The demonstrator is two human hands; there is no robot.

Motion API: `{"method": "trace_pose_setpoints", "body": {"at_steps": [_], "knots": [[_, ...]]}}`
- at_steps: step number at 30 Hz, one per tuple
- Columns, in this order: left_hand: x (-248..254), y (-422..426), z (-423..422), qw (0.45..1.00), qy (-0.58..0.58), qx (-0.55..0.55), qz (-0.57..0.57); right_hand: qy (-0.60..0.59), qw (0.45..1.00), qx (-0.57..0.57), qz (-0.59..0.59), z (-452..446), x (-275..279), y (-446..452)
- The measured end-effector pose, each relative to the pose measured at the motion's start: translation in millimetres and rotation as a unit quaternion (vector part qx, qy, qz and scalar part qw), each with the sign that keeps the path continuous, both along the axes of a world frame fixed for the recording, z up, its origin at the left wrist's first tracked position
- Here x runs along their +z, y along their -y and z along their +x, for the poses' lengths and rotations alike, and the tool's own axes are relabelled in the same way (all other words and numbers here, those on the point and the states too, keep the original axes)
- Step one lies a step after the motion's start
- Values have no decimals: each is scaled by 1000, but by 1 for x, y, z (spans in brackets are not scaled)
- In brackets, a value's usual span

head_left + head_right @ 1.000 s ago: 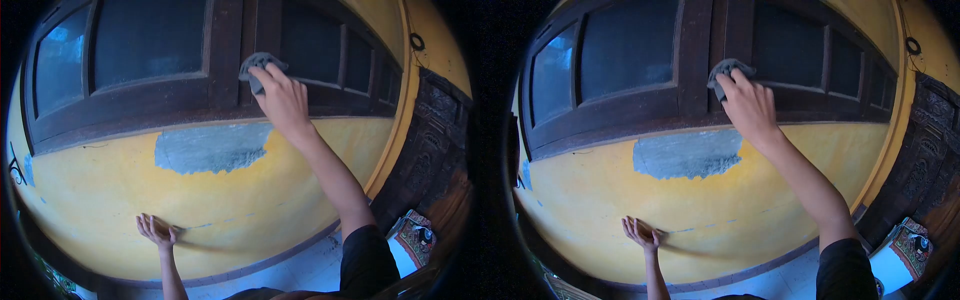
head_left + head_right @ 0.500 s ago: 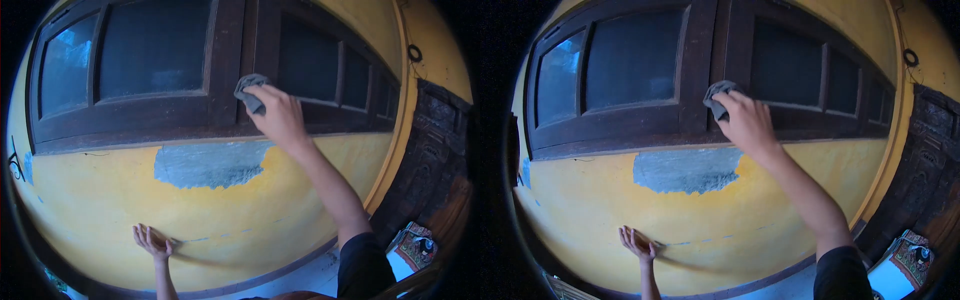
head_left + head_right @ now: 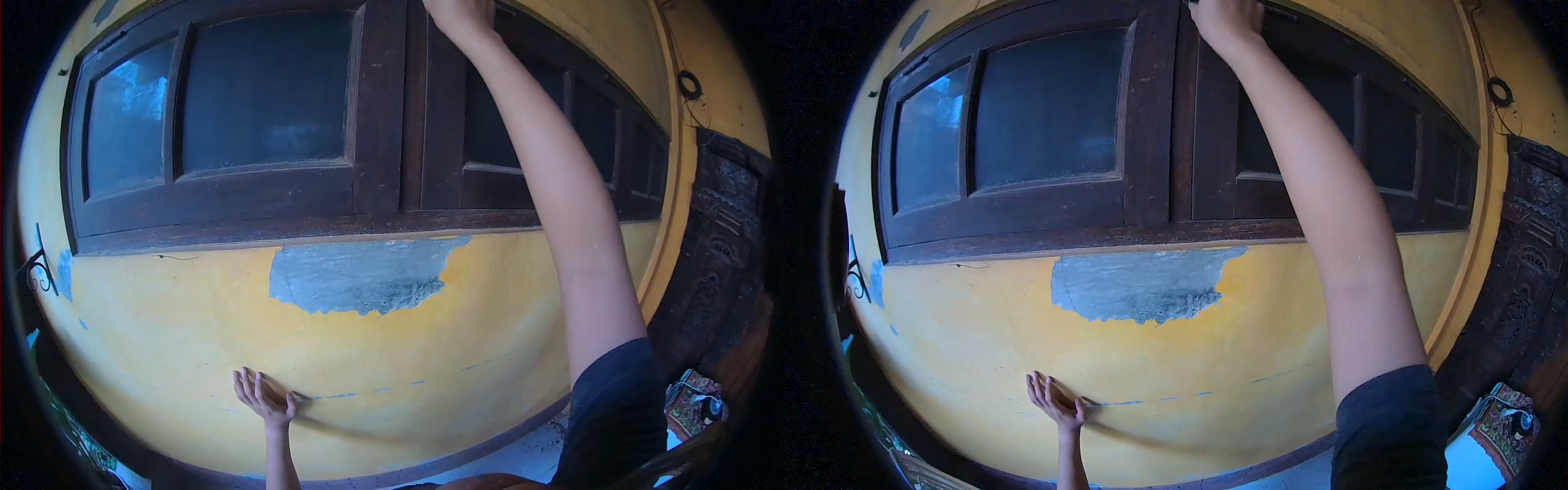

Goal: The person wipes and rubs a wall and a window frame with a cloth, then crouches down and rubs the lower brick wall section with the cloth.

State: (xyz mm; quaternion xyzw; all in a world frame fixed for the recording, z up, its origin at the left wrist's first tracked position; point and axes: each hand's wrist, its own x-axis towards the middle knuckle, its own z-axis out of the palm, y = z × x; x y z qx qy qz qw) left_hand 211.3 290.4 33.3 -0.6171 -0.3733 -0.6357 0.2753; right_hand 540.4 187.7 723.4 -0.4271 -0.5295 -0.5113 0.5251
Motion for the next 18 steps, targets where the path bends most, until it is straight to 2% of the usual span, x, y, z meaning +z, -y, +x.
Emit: {"method": "trace_pose_setpoints", "body": {"at_steps": [4, 7, 8, 9, 12, 13, 18], "knots": [[1, 1, 1, 1000, 0, 9, -2, 8, 999, -38, 12, -4, 10, 3], [2, 2, 2, 1000, 3, 10, -4, 20, 999, 3, -45, -2, -15, 19], [2, 3, 3, 1000, 4, 10, -3, -10, 995, -23, -92, -5, -27, 29], [4, 3, 3, 1000, 4, 12, -1, 70, 995, -76, -19, 28, -23, -9], [9, 4, 6, 1000, 8, 12, 9, 110, 987, -99, -62, 20, -83, 16], [9, 3, 6, 1000, 9, 11, 10, 117, 985, -77, -102, 14, -108, 25], [12, 12, 5, 1000, 7, 7, -9, 108, 984, 45, -134, 24, -243, 14]]}}
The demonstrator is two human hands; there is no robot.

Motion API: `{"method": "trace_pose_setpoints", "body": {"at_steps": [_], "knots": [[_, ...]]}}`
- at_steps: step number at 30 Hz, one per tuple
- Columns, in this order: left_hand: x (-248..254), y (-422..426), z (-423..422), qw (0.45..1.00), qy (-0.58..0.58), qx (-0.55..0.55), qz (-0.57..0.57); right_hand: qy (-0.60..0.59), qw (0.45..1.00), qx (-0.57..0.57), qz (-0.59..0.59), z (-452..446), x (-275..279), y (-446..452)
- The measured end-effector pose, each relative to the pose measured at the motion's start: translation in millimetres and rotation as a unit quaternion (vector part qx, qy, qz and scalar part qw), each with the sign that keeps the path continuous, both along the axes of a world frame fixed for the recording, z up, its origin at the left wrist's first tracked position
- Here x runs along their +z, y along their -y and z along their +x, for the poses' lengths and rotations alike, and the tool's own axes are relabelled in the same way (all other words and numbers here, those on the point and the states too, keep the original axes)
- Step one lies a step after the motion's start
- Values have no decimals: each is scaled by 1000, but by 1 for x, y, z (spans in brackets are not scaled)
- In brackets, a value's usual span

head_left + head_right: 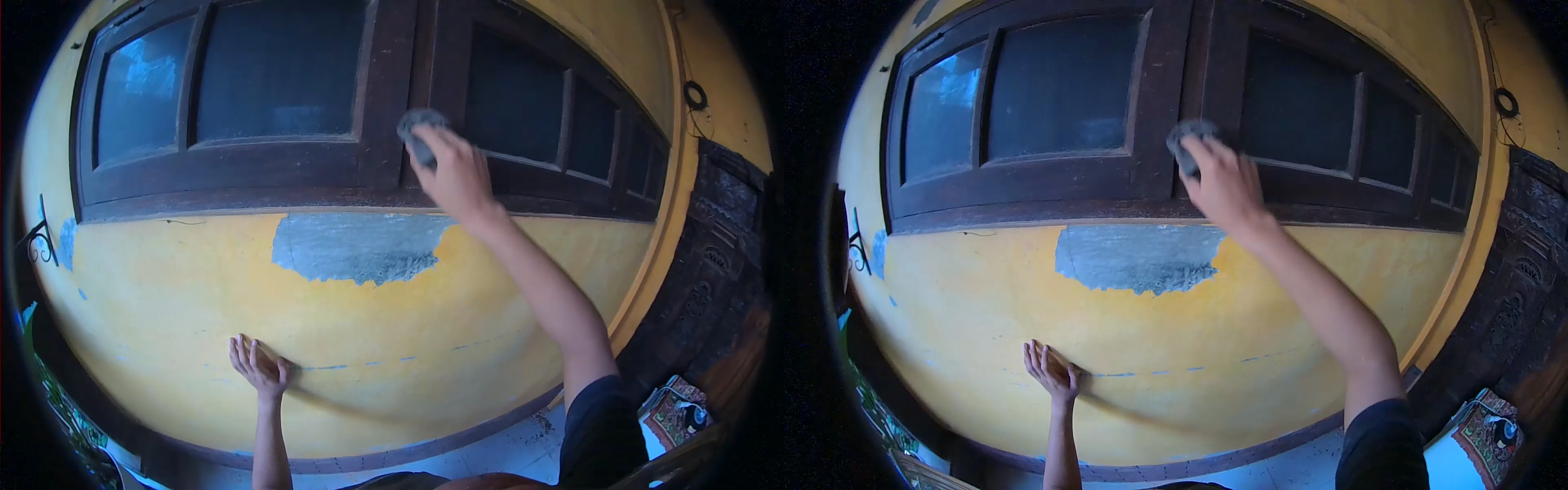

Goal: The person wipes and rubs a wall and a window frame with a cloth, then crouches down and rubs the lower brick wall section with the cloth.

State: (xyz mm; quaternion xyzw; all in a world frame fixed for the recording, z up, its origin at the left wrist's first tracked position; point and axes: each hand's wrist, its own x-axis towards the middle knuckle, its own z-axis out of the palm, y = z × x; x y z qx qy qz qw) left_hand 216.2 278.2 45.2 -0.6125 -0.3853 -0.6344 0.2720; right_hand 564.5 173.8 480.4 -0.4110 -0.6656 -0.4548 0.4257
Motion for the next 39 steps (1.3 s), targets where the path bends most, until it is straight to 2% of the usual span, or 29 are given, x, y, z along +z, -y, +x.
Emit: {"method": "trace_pose_setpoints", "body": {"at_steps": [3, 4, 7, 10, 14, 17, 21, 22, 24, 26, 29, 30, 31, 32, 33, 34, 35, 36, 37, 38, 39], "knots": [[5, 5, 1, 1000, 0, -7, -12, -4, 998, 54, 31, -2, -14, 1], [5, 5, 3, 1000, 3, -9, -17, 0, 993, 90, 77, -5, 2, -2], [11, 16, 8, 999, 4, -10, -43, -19, 991, 72, 111, -19, 45, -14], [20, 33, 6, 997, -23, 0, -80, -5, 994, 55, 90, -22, 46, -33], [9, 60, -7, 991, -46, -60, -110, 39, 995, 74, -51, -26, -29, -18], [-15, 83, -24, 984, -66, -57, -154, 37, 987, 33, -153, -23, -79, 19], [-23, 127, -46, 974, -73, -52, -210, -169, 975, 98, -107, -7, -146, 72], [-26, 137, -51, 970, -75, -54, -224, -218, 961, 112, -131, -2, -170, 87], [-31, 155, -64, 961, -84, -60, -255, -321, 922, 131, -175, 8, -235, 120], [-32, 176, -73, 951, -100, -65, -285, -365, 912, 71, -174, 16, -316, 157], [-39, 191, -87, 934, -150, -67, -316, -508, 809, -13, -296, 17, -462, 247], [-42, 196, -94, 927, -169, -66, -327, -563, 763, -12, -318, 11, -523, 285], [-44, 202, -99, 922, -180, -68, -337, -628, 689, -62, -356, -7, -564, 332], [-44, 206, -101, 917, -189, -68, -343, -633, 684, -157, -326, -23, -635, 378], [-41, 209, -103, 914, -198, -69, -348, -650, 657, -196, -328, -46, -673, 429], [-36, 212, -105, 906, -210, -68, -362, -715, 583, -157, -353, -75, -678, 479], [-32, 215, -106, 905, -213, -66, -364, -750, 528, -187, -351, -98, -711, 525], [-28, 216, -106, 903, -217, -66, -365, -870, 380, -113, -295, -123, -715, 556], [-26, 216, -109, 901, -221, -66, -367, -837, 427, -142, -311, -139, -755, 595], [-30, 211, -110, 904, -216, -74, -361, -853, 408, -100, -308, -152, -755, 615], [-31, 208, -109, 902, -211, -85, -367, -840, 424, -123, -316, -148, -757, 614]]}}
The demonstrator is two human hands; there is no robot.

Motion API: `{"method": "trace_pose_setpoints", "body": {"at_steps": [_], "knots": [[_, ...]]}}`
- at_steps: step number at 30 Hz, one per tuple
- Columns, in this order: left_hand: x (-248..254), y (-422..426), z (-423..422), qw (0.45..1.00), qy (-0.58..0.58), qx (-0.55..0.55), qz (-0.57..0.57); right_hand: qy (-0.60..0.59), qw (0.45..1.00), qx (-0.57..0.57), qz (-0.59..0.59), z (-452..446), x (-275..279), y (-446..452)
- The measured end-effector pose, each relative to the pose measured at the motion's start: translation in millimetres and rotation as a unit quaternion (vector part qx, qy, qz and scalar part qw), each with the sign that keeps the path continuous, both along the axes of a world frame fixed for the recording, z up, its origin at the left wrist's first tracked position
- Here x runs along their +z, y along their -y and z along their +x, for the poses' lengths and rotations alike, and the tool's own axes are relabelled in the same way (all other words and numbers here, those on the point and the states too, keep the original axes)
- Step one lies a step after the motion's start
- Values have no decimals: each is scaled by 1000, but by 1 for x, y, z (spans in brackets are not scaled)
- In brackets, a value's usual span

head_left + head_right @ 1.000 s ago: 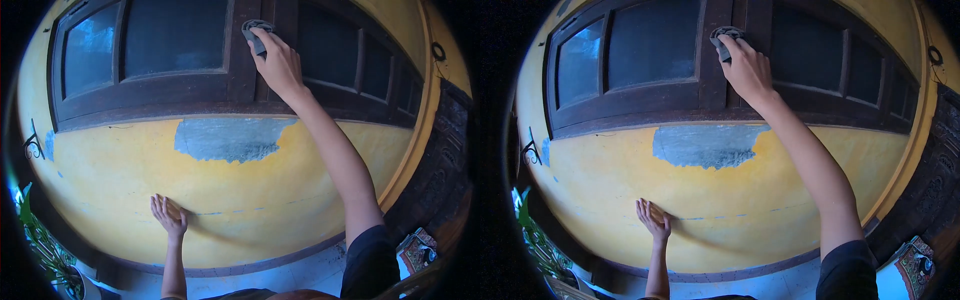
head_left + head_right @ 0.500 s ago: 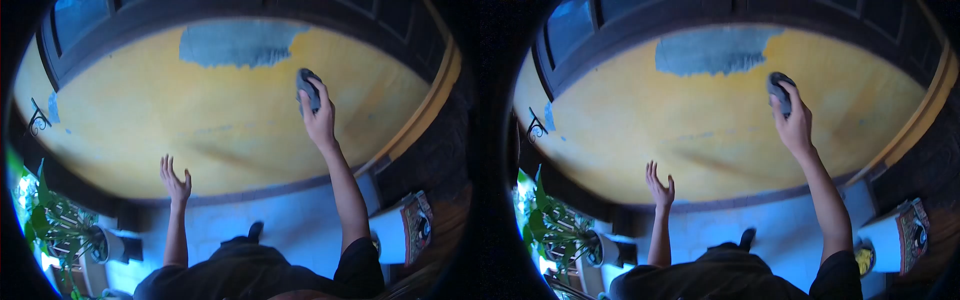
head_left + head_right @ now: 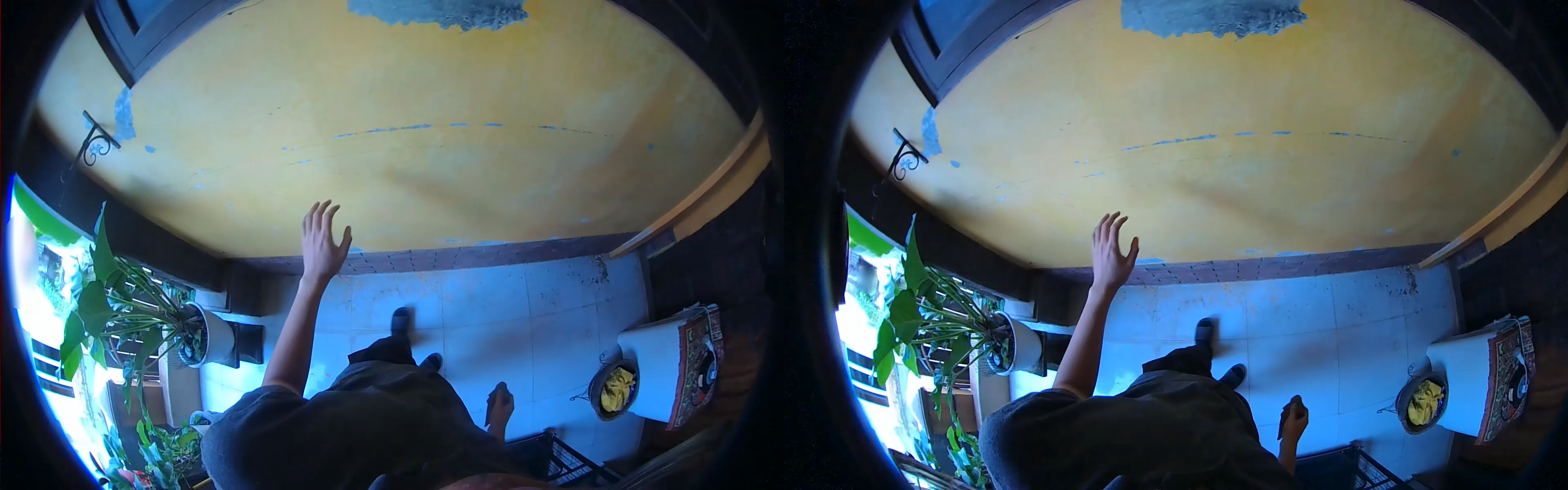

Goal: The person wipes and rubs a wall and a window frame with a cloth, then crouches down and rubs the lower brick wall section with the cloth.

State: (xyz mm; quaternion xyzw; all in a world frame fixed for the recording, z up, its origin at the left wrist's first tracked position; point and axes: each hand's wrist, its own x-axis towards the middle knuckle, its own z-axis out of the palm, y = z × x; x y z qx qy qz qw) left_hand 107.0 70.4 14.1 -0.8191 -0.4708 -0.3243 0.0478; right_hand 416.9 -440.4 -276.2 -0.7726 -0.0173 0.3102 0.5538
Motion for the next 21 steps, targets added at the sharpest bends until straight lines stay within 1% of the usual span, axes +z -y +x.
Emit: {"method": "trace_pose_setpoints", "body": {"at_steps": [2, 3, 4, 5, 6, 7, 9, 12, 14, 15, 18, 21], "knots": [[2, -5, 9, 1000, 14, -16, -19, 50, 998, 5, -40, 26, -9, 2], [5, -7, 15, 999, 12, -36, -22, 56, 997, 43, -18, 53, -2, -11], [10, -9, 17, 998, 3, -62, -14, 141, 988, 33, -45, 70, 24, -36], [16, -13, 18, 996, -4, -88, -4, 208, 975, 50, -63, 89, 53, -65], [23, -17, 17, 994, -12, -112, 6, 240, 969, 18, -52, 107, 66, -96], [31, -22, 11, 993, -15, -116, 11, 254, 967, 6, -15, 124, 81, -127], [40, -33, -16, 995, 8, -100, 28, 318, 948, 15, 6, 140, 131, -192], [51, -51, -79, 995, 42, -68, 53, 279, 948, 57, 138, 109, 218, -281], [52, -62, -139, 996, 55, -44, 57, 254, 943, 69, 203, 55, 280, -331], [50, -69, -171, 996, 59, -25, 63, 241, 939, 68, 233, 31, 301, -350], [27, -84, -269, 994, 85, 50, 48, 286, 919, 66, 265, -14, 349, -405], [3, -88, -351, 985, 136, 100, -16, 322, 895, 71, 301, -70, 409, -466]]}}
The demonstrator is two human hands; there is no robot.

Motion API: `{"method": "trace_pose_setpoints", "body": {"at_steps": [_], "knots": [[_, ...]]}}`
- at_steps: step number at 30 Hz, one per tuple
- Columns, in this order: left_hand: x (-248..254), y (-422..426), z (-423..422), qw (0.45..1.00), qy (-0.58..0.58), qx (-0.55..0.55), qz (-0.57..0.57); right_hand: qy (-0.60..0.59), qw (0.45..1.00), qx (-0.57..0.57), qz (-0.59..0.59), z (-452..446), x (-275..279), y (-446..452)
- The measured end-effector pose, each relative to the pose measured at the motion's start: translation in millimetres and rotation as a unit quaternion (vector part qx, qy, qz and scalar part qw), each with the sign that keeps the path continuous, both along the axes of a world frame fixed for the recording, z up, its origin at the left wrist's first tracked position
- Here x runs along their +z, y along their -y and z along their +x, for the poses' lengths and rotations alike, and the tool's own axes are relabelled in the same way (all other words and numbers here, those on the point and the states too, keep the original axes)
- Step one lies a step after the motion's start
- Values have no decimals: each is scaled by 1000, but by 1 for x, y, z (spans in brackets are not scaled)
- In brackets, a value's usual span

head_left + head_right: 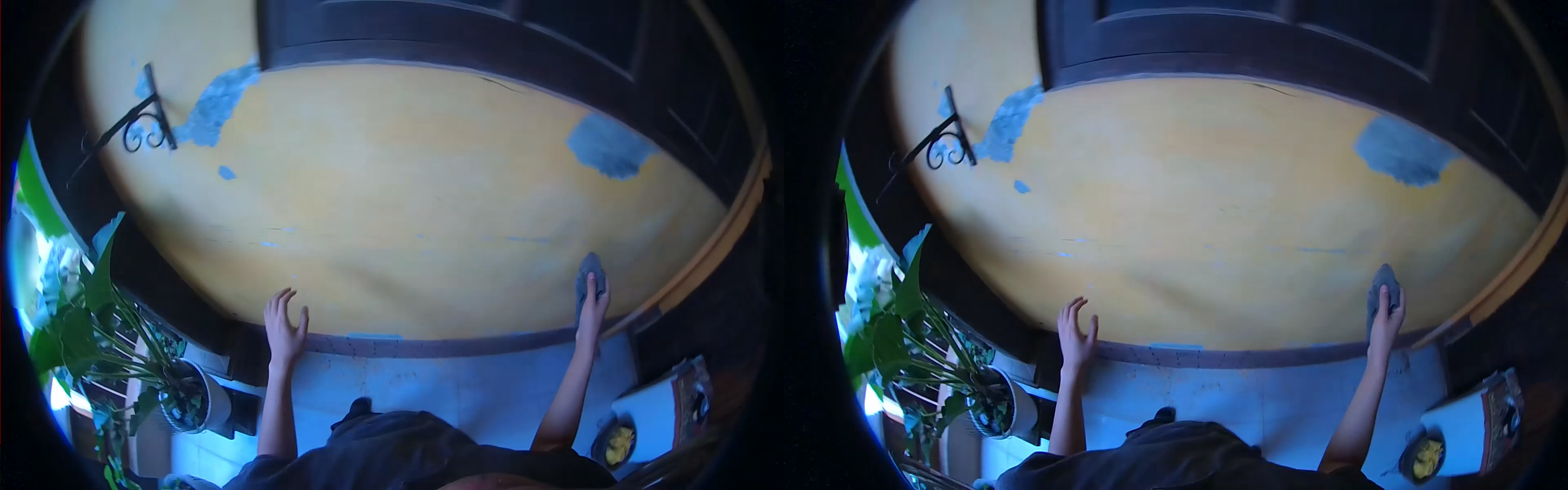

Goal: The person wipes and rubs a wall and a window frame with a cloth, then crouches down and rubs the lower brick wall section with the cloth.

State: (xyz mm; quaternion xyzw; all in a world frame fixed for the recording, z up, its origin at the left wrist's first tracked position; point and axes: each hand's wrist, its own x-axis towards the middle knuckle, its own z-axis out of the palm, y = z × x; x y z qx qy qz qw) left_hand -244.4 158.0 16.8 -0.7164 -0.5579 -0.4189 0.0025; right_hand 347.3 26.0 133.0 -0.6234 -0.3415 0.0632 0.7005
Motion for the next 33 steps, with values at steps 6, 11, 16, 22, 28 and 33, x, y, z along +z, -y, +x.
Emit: {"method": "trace_pose_setpoints", "body": {"at_steps": [6, 11, 16, 22, 28, 33], "knots": [[0, -25, -73, 997, 68, 32, -14, 211, 974, -80, 33, -36, 53, -133], [95, -106, -84, 989, -55, -40, 131, 225, 959, -153, 74, -93, 65, -195], [135, -168, -73, 981, -72, -48, 175, 377, 913, -150, 43, -161, 26, -200], [124, -176, -59, 978, -45, -22, 200, 172, 977, -118, 46, -138, 34, -154], [114, -186, -61, 969, -47, -15, 241, 281, 937, -209, -19, -116, 7, -122], [121, -186, -57, 951, -132, 4, 280, 187, 963, -194, -2, -98, -1, -108]]}}
